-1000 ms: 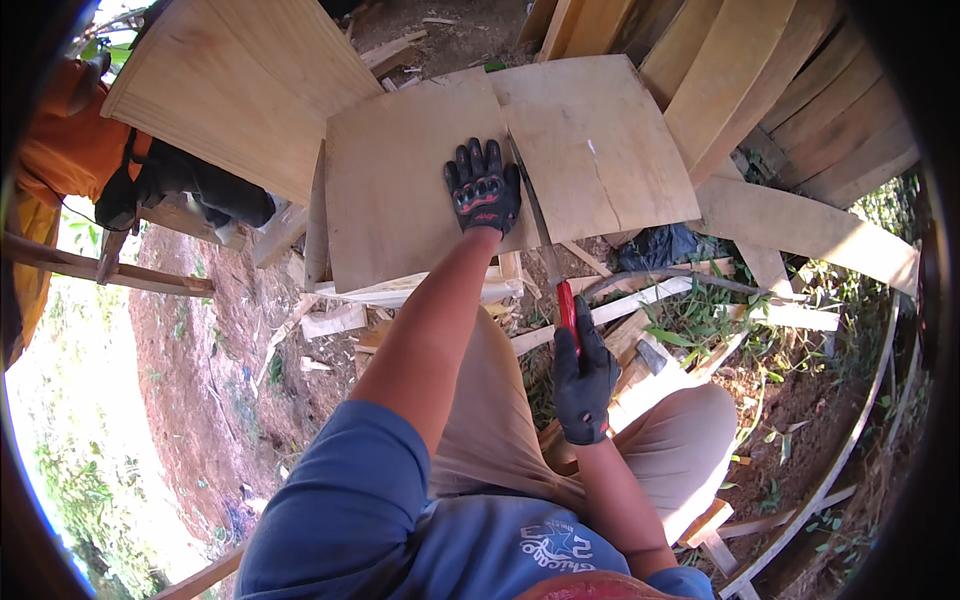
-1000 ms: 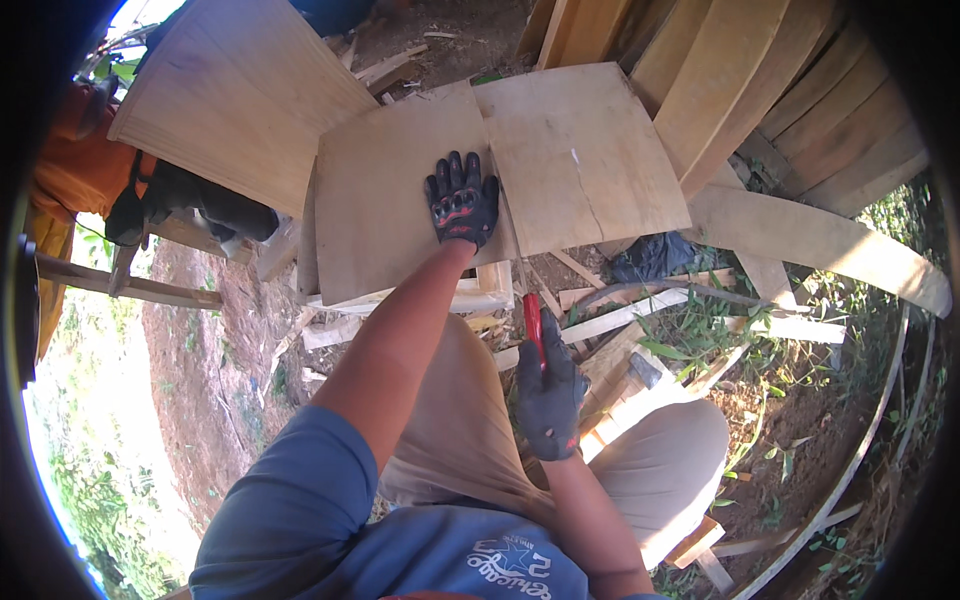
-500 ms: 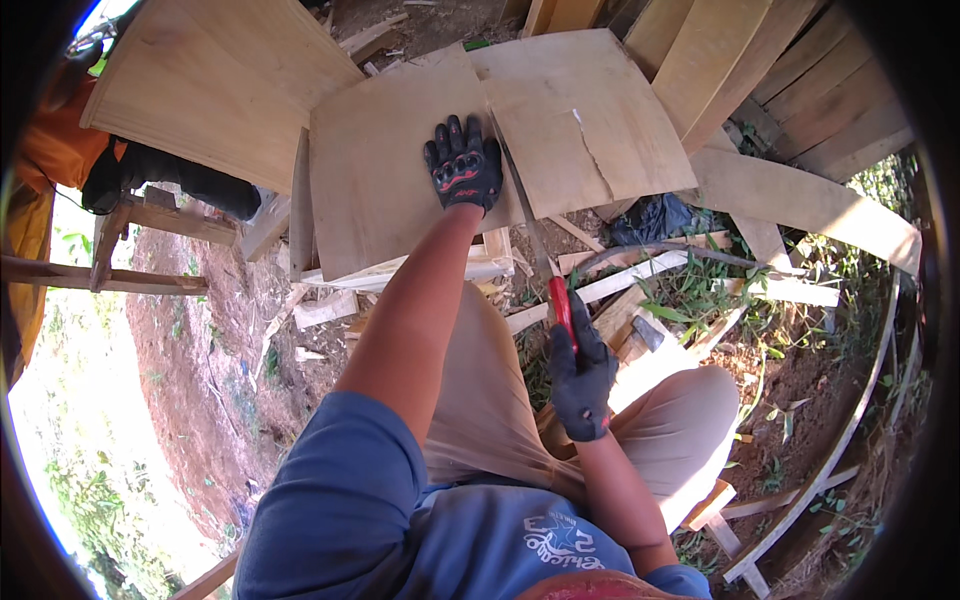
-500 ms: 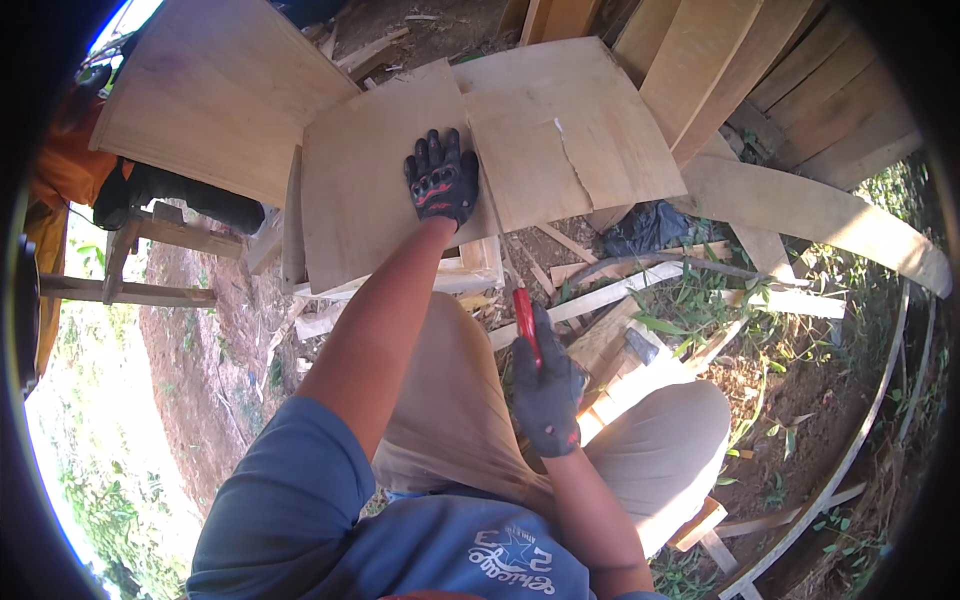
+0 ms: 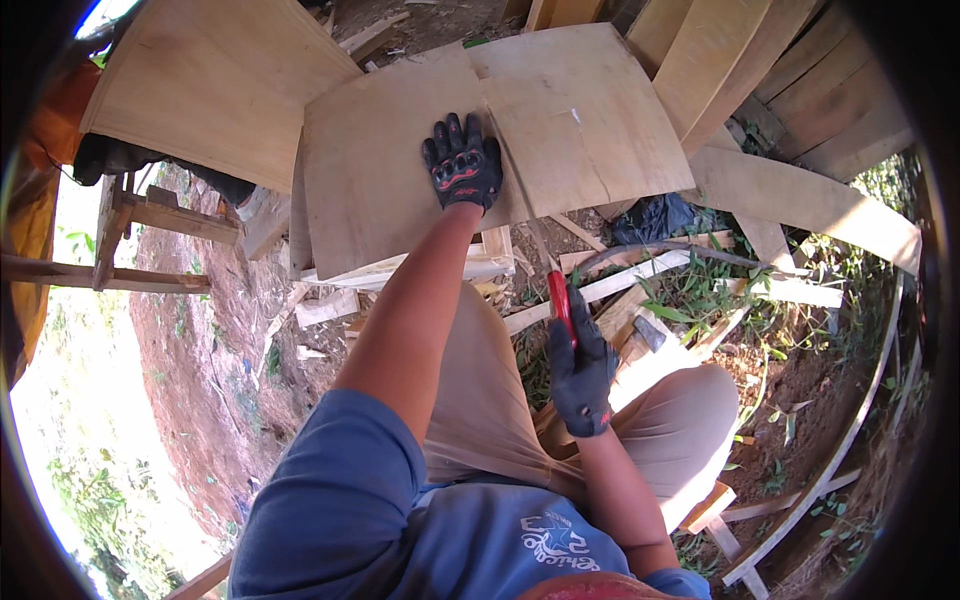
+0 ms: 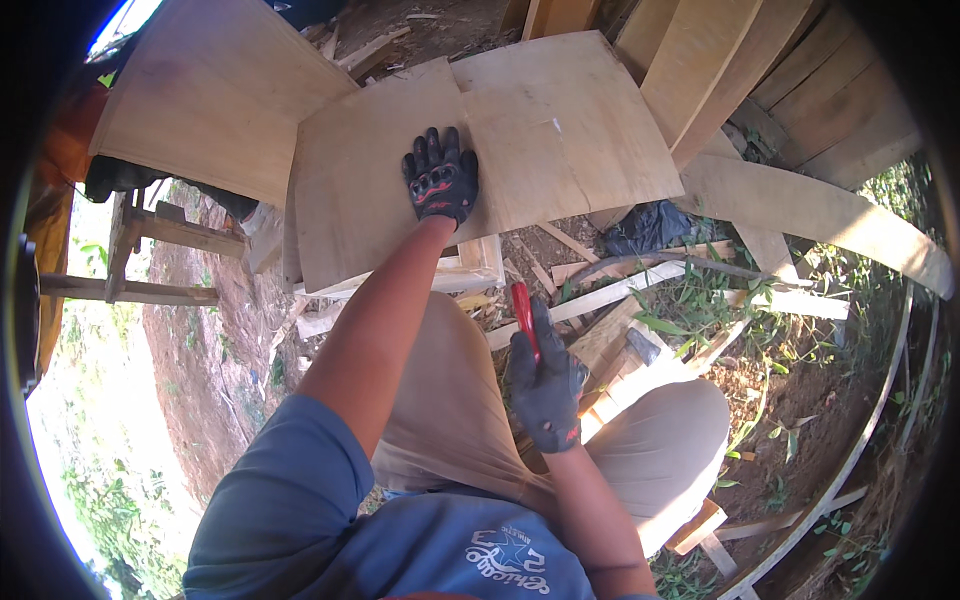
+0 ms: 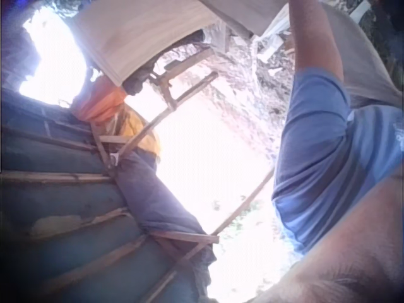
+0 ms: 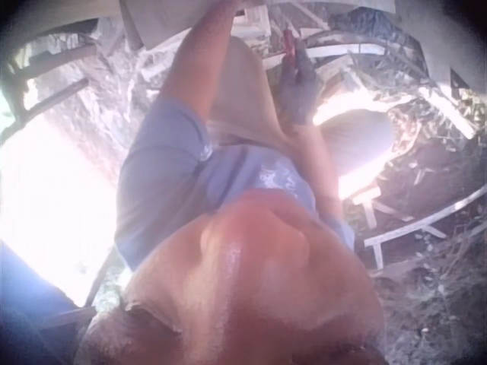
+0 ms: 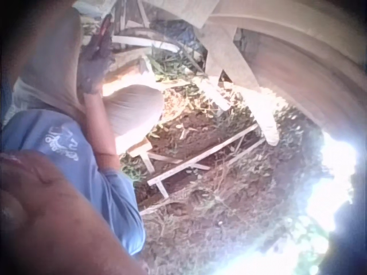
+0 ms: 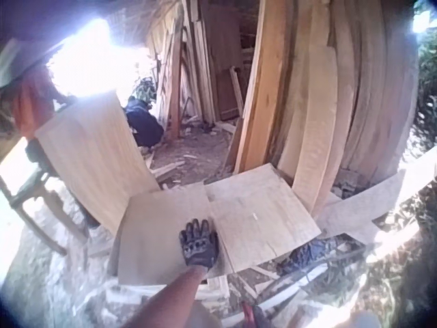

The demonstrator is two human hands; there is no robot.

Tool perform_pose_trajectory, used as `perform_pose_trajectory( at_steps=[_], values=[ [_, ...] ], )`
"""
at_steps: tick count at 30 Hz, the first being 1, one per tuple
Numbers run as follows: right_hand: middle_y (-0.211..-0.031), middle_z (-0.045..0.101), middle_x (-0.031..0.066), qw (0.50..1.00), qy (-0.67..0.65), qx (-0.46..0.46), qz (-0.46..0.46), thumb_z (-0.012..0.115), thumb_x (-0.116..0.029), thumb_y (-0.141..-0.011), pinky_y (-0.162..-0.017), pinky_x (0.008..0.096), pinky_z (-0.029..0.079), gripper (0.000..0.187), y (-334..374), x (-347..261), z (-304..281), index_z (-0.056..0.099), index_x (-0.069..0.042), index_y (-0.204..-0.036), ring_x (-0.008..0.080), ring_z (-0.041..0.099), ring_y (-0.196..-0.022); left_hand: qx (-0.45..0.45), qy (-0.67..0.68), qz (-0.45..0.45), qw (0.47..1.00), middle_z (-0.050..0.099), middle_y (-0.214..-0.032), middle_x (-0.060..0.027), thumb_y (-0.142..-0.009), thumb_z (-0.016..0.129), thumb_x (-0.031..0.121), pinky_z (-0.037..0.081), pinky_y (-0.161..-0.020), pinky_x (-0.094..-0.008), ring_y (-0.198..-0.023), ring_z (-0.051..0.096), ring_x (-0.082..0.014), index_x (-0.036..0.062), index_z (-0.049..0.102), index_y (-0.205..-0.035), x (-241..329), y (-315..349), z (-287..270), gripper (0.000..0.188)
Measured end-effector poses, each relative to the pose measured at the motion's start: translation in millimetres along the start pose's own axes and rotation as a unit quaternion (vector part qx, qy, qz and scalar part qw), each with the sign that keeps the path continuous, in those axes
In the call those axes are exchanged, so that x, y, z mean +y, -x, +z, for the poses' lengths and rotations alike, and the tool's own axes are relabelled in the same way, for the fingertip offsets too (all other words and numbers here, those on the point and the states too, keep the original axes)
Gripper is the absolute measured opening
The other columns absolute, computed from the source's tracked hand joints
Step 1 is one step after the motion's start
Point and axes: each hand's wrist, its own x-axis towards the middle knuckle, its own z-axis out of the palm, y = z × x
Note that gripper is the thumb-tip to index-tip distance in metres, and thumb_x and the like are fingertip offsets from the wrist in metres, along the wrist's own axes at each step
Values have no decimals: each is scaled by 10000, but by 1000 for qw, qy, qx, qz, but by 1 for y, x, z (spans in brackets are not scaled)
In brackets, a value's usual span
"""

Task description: The person saws a piece of plywood on a wooden structure, then places the cut piece into a wooden crate and continues sawing another section of wood.

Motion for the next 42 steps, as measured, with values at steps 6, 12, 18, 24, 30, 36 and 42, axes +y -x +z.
perform_pose_trajectory(
  at_steps=[6,12,18,24,30,36,42],
  values=[
    [-988,764,261,999,9,27,25,661,-247,-1082,-712,436,554,460,-28,10,-2,646,-60,-1501,345,738,-769,-17,-23,0,1000,374,-1754,-170,-1119,417,503,173,-1331,-594,-1635,307,-376,191,451,-1676,1,3,-4,639],
    [-1180,788,202,999,23,9,-32,654,-215,-1098,-807,407,584,460,3,4,-1,632,-55,-1529,249,767,-930,-31,-21,-7,999,351,-1767,-164,-1129,409,499,162,-1339,-580,-1645,283,-373,189,433,-1685,4,0,0,637],
    [-1074,785,215,999,40,0,-19,644,-208,-1097,-765,382,579,472,13,1,3,618,-59,-1544,245,749,-825,-26,20,-1,999,348,-1768,-162,-1124,409,512,165,-1338,-585,-1646,281,-377,192,434,-1685,2,4,-1,646],
    [-992,776,267,998,-11,64,11,626,-222,-1088,-716,514,572,480,-9,12,-5,604,-31,-1528,431,747,-746,-18,-14,6,1000,371,-1754,-173,-1121,424,506,193,-1330,-588,-1633,307,-387,175,445,-1674,2,5,-5,645],
    [-997,800,195,996,29,38,-75,626,-248,-1100,-744,426,577,466,-6,15,7,627,-51,-1521,307,738,-766,-4,-21,16,1000,381,-1744,-190,-1126,431,435,197,-1326,-596,-1624,319,-403,164,470,-1655,-2,5,0,596],
    [-904,745,255,983,-75,-129,109,616,-266,-1084,-724,483,557,602,-26,4,-7,476,-67,-1635,397,739,-760,-16,23,1,1000,377,-1752,-166,-1121,436,374,191,-1326,-602,-1632,311,-383,178,471,-1658,0,5,2,573],
    [-1000,767,266,985,127,-102,62,582,-390,-1096,-828,550,552,573,-51,21,-1,538,-87,-1579,470,738,-951,4,-4,5,1000,385,-1748,-162,-1115,433,364,192,-1324,-609,-1621,330,-375,184,477,-1654,1,4,5,569]
  ],
)
